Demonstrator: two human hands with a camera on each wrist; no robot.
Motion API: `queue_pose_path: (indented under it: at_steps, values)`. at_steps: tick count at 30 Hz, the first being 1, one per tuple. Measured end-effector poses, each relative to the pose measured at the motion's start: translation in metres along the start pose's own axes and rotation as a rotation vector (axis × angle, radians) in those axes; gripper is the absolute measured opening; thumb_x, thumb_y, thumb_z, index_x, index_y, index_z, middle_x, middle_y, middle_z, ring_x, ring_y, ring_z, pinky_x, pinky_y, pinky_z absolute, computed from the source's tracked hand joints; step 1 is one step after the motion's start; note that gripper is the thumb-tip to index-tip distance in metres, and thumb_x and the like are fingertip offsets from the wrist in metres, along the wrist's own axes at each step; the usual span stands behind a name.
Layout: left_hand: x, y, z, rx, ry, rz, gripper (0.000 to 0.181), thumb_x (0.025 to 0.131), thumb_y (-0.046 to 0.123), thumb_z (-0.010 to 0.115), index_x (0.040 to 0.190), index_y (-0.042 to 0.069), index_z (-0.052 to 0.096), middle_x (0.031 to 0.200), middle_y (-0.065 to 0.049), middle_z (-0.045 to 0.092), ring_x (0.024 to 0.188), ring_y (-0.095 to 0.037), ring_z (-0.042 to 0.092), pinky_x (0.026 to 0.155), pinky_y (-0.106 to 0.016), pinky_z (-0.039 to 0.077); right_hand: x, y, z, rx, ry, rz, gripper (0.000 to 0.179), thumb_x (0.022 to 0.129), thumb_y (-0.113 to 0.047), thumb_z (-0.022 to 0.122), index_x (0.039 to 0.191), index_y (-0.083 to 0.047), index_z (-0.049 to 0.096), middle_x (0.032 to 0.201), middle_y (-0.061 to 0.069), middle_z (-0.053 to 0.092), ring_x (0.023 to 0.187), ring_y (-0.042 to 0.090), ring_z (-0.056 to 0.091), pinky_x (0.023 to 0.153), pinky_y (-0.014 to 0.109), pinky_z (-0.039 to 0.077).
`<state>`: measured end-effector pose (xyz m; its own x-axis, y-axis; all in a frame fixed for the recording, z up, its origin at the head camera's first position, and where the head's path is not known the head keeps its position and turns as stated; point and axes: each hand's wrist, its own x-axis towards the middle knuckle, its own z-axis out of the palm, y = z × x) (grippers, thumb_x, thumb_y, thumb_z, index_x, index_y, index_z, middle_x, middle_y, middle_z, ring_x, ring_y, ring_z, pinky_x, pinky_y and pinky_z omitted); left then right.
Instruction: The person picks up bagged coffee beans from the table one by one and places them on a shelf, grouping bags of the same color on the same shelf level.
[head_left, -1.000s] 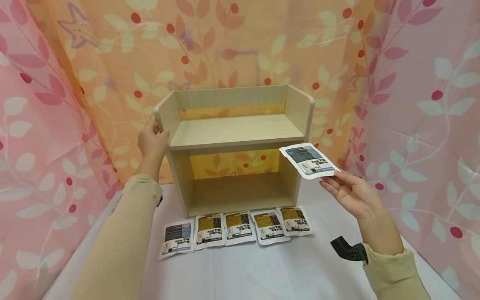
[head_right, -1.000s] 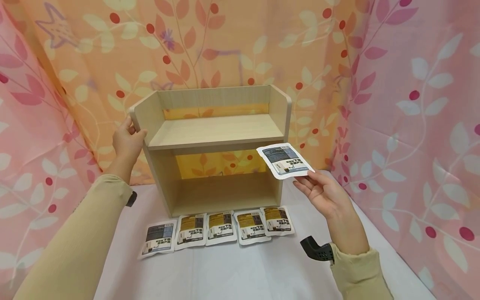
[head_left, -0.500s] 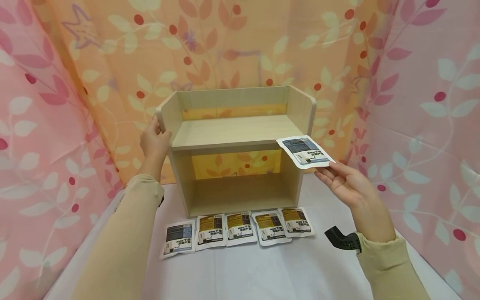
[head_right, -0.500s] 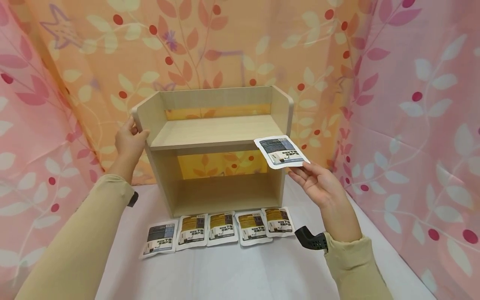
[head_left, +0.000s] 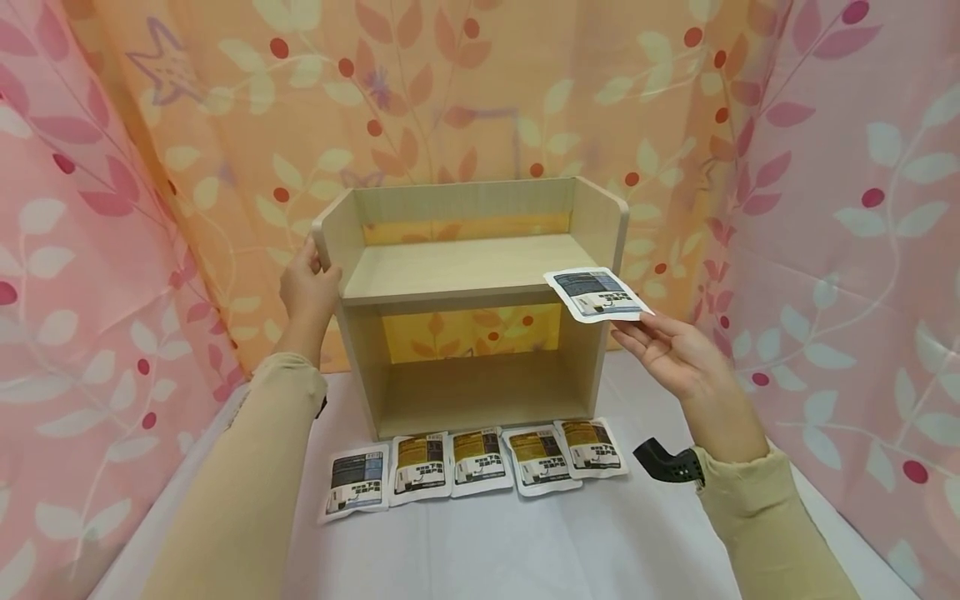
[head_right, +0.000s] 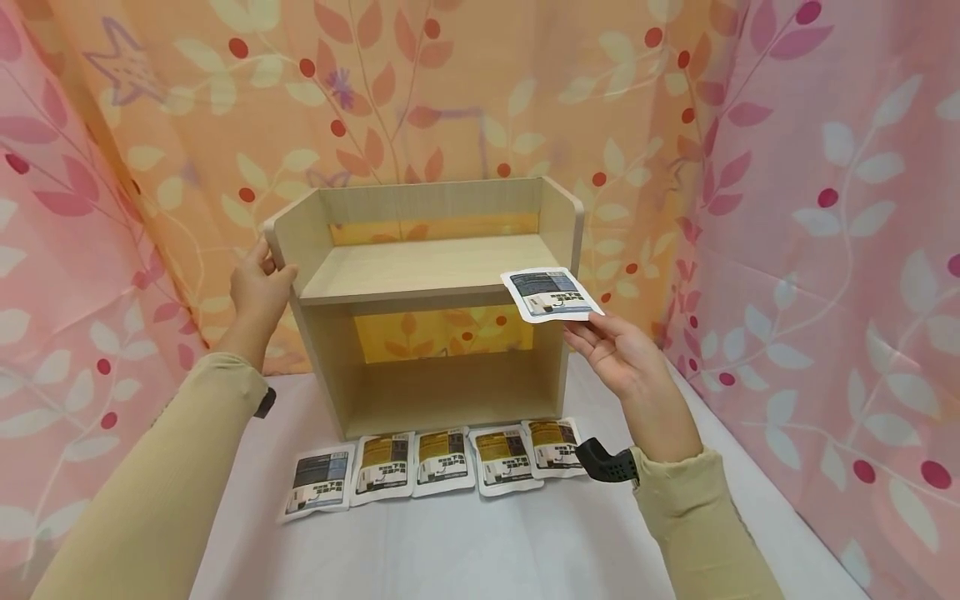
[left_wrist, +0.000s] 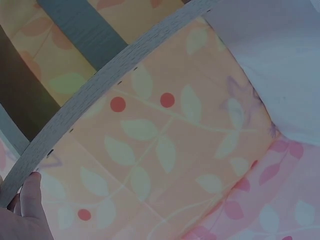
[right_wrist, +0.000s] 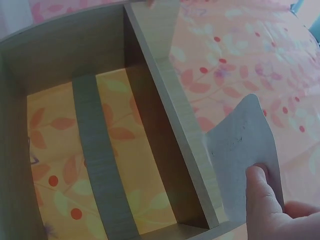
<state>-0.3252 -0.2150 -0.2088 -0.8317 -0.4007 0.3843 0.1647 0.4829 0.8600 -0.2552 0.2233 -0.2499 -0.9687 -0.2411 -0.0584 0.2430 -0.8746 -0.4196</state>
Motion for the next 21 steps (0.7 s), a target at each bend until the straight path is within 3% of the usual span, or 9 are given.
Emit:
queue_pose_path:
  at_steps: [3,5,9,12,21]
  values:
    - [0.000,0.000,0.000,0.003,-0.003,-0.002,0.064,0.094,0.010,0.056,0.152,0.026,0.034,0.140,-0.013,0.051,0.132,-0.022,0.044,0.110,-0.036,0.032,0.004,0.000,0.002,0.000,0.001,0.001,0.071,0.100,0.005,0.041,0.157,-0.019,0.006,0.105,0.025,0.064,0.101,0.039,0.064,0.107,0.039,0.022]
    - [0.001,0.000,0.001,0.004,0.001,-0.006,0.064,0.094,0.010,0.056,0.151,0.027,0.034,0.140,-0.013,0.051,0.132,-0.022,0.045,0.109,-0.036,0.032,0.006,0.000,0.005,-0.009,0.004,-0.001,0.070,0.100,0.004,0.040,0.157,-0.018,0.006,0.124,0.024,0.057,0.117,0.038,0.056,0.108,0.038,0.021]
    - [0.001,-0.001,0.000,0.010,0.011,-0.008,0.063,0.094,0.011,0.056,0.151,0.027,0.034,0.140,-0.013,0.051,0.131,-0.023,0.045,0.109,-0.037,0.033,0.013,0.002,0.012,-0.036,0.018,-0.009,0.068,0.100,0.003,0.040,0.157,-0.016,0.007,0.158,0.007,0.024,0.139,0.022,0.026,0.108,0.037,0.020]
    - [0.002,-0.003,0.000,0.015,0.014,-0.003,0.064,0.094,0.011,0.056,0.151,0.027,0.034,0.138,-0.014,0.052,0.131,-0.023,0.045,0.109,-0.037,0.032,0.017,0.005,0.017,-0.058,0.038,-0.013,0.067,0.101,0.002,0.040,0.157,-0.015,0.008,0.162,0.000,0.012,0.141,0.019,0.018,0.107,0.037,0.020]
    - [0.001,-0.001,0.003,-0.001,0.011,0.002,0.063,0.093,0.009,0.056,0.151,0.026,0.036,0.138,-0.014,0.053,0.130,-0.023,0.046,0.108,-0.037,0.034,0.032,0.011,0.027,-0.050,0.085,-0.033,0.062,0.102,0.001,0.033,0.156,-0.014,0.008,0.162,0.002,0.011,0.143,0.018,0.019,0.110,0.035,0.018]
